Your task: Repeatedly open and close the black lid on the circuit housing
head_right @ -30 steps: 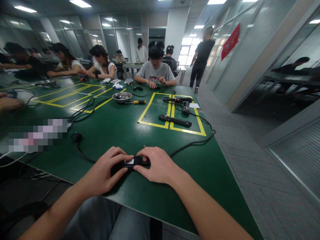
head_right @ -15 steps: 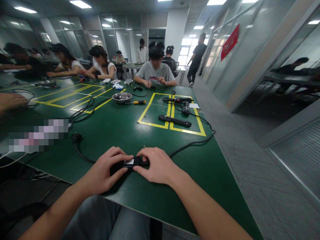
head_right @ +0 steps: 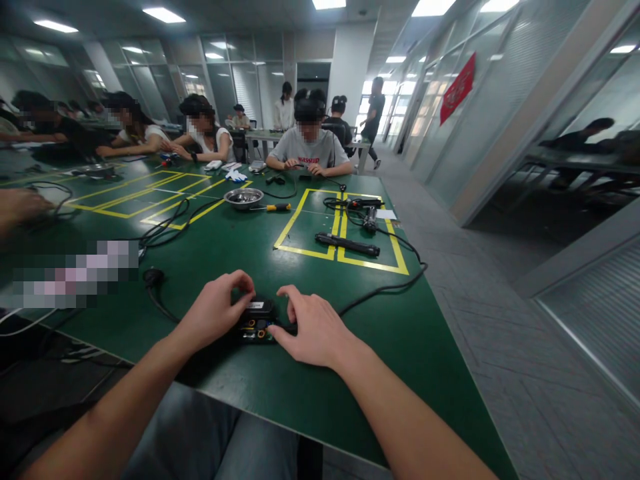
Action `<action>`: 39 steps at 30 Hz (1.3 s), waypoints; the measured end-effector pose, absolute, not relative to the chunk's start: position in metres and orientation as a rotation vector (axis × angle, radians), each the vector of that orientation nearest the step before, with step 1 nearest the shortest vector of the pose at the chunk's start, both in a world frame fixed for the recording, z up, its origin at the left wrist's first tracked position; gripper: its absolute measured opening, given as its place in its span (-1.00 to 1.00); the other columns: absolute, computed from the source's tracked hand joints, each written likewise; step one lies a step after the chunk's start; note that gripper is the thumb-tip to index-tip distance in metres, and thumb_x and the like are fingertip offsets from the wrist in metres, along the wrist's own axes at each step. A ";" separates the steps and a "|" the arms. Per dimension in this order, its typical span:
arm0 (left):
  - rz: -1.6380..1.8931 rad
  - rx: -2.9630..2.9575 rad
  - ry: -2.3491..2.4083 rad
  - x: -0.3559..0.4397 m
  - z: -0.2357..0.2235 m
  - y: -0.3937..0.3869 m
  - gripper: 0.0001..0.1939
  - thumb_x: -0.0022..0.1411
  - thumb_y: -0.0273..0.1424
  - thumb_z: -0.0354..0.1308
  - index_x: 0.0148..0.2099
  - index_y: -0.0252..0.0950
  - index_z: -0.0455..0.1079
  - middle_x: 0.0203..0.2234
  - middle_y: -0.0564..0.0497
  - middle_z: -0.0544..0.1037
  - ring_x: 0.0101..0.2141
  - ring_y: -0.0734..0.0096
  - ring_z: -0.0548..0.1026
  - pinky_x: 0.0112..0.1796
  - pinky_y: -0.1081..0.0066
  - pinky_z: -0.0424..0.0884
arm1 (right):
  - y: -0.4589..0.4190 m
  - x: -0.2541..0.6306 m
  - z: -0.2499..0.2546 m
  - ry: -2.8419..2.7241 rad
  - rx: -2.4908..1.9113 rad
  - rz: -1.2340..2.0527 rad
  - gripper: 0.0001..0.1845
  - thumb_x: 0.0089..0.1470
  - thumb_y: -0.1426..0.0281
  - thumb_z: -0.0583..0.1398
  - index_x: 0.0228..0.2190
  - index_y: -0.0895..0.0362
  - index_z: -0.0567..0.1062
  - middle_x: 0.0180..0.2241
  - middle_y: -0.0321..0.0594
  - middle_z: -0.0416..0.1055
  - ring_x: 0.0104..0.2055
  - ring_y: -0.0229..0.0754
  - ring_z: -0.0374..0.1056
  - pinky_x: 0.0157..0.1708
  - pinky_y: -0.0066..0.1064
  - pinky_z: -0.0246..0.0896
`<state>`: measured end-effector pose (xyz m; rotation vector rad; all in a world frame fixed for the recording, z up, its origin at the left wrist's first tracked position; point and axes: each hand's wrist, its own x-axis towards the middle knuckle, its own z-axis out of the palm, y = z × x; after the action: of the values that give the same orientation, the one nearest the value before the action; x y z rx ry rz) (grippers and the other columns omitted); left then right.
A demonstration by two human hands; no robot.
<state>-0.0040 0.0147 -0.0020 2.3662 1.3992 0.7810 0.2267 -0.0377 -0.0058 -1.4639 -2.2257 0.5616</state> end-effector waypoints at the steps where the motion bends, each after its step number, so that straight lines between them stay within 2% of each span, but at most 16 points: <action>1: 0.752 2.390 1.400 -0.003 -0.001 0.017 -0.89 0.33 -0.50 0.21 -0.23 -0.19 0.52 -0.31 -0.02 0.68 -0.21 0.10 0.64 -0.16 0.20 0.53 | -0.037 0.226 -0.006 -2.227 -1.460 0.558 -0.53 0.23 0.30 0.39 0.10 0.11 0.44 -0.34 -0.34 0.43 -0.31 -0.13 0.36 -0.24 -0.29 0.11; 5: 0.796 2.427 1.392 -0.006 0.001 0.014 -0.84 0.37 -0.49 0.17 -0.17 -0.20 0.58 -0.22 -0.07 0.71 -0.13 0.07 0.62 -0.05 0.15 0.54 | -0.037 0.225 -0.004 -2.253 -1.426 0.552 -0.70 0.20 0.30 0.41 -0.09 0.10 0.50 -0.36 -0.35 0.41 -0.33 -0.16 0.33 -0.23 -0.29 0.10; 8: 0.881 2.445 1.274 -0.013 0.003 0.006 -0.81 0.44 -0.40 0.13 -0.09 -0.20 0.60 -0.11 -0.09 0.70 -0.06 0.10 0.61 0.04 0.13 0.52 | -0.037 0.226 -0.003 -2.269 -1.394 0.574 -0.65 0.13 0.25 0.47 -0.15 0.09 0.51 -0.35 -0.35 0.41 -0.33 -0.17 0.32 -0.26 -0.31 0.09; 11: 0.808 2.472 1.159 -0.022 0.001 0.002 -0.79 0.44 -0.34 0.15 -0.05 -0.19 0.62 -0.04 -0.10 0.67 -0.02 0.09 0.59 0.06 0.12 0.51 | -0.037 0.226 -0.003 -2.284 -1.373 0.568 -0.59 0.04 0.21 0.53 -0.19 0.08 0.52 -0.34 -0.35 0.40 -0.32 -0.16 0.33 -0.26 -0.32 0.09; 14: 0.794 2.499 1.213 -0.029 -0.003 -0.006 -0.78 0.45 -0.30 0.14 -0.06 -0.21 0.61 -0.08 -0.13 0.63 -0.05 0.08 0.57 0.01 0.11 0.50 | -0.037 0.227 -0.005 -2.292 -1.368 0.529 -0.56 -0.01 0.20 0.55 -0.22 0.08 0.52 -0.34 -0.34 0.41 -0.31 -0.16 0.34 -0.25 -0.32 0.10; 18: 0.730 2.520 1.243 -0.040 -0.009 -0.024 -0.82 0.44 -0.27 0.17 -0.09 -0.23 0.55 -0.17 -0.10 0.61 -0.15 0.11 0.57 -0.13 0.19 0.49 | -0.036 0.228 -0.006 -2.309 -1.374 0.519 -0.67 0.07 0.25 0.52 -0.24 0.09 0.56 -0.38 -0.34 0.43 -0.35 -0.19 0.33 -0.29 -0.34 0.09; 20: 0.671 2.507 1.202 -0.043 -0.011 -0.028 -0.84 0.43 -0.27 0.21 -0.06 -0.22 0.54 -0.19 -0.06 0.62 -0.18 0.15 0.58 -0.17 0.25 0.48 | -0.035 0.229 -0.007 -2.319 -1.362 0.527 -0.71 0.12 0.27 0.50 -0.18 0.09 0.61 -0.38 -0.33 0.46 -0.35 -0.18 0.36 -0.29 -0.34 0.11; 25: 0.575 2.466 1.160 -0.044 -0.008 -0.020 -0.82 0.38 -0.24 0.33 -0.06 -0.20 0.57 -0.23 -0.01 0.65 -0.23 0.22 0.61 -0.23 0.34 0.43 | -0.034 0.231 -0.009 -2.312 -1.370 0.512 -0.68 0.15 0.29 0.48 -0.06 0.07 0.66 -0.33 -0.28 0.52 -0.32 -0.14 0.43 -0.25 -0.31 0.21; 28: 0.602 2.456 1.152 -0.044 -0.002 -0.017 -0.80 0.35 -0.26 0.34 -0.04 -0.21 0.57 -0.25 0.00 0.65 -0.27 0.24 0.61 -0.26 0.36 0.41 | -0.035 0.232 -0.008 -2.289 -1.357 0.517 -0.63 0.13 0.28 0.48 -0.05 0.08 0.62 -0.36 -0.32 0.49 -0.35 -0.16 0.40 -0.29 -0.33 0.17; 32: 0.660 2.421 1.118 -0.050 0.003 -0.017 -0.89 0.41 -0.38 0.17 -0.15 -0.23 0.52 -0.31 0.01 0.63 -0.33 0.29 0.57 -0.28 0.37 0.41 | -0.036 0.234 -0.007 -2.251 -1.315 0.563 -0.91 0.30 0.39 0.31 -0.26 0.11 0.50 -0.43 -0.34 0.42 -0.40 -0.20 0.33 -0.33 -0.36 0.10; 36: 0.588 2.475 1.078 -0.055 0.006 -0.015 -0.83 0.38 -0.50 0.10 -0.23 -0.24 0.51 -0.32 -0.02 0.62 -0.30 0.29 0.57 -0.24 0.36 0.44 | -0.034 0.235 -0.011 -2.288 -1.347 0.476 -0.78 0.31 0.51 0.25 -0.39 0.08 0.39 -0.45 -0.32 0.40 -0.39 -0.18 0.32 -0.32 -0.35 0.05; 39: 0.561 2.594 1.125 -0.052 0.010 -0.011 -0.83 0.36 -0.49 0.16 -0.24 -0.21 0.56 -0.18 -0.08 0.66 -0.12 0.14 0.58 -0.09 0.21 0.49 | -0.034 0.234 -0.012 -2.321 -1.354 0.419 -0.77 0.30 0.50 0.26 -0.38 0.07 0.37 -0.44 -0.30 0.39 -0.37 -0.15 0.33 -0.30 -0.33 0.06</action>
<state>-0.0517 -0.0106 0.0096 2.5937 1.1248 0.5614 0.2342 -0.0340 -0.0121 -1.3536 -2.3212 0.4192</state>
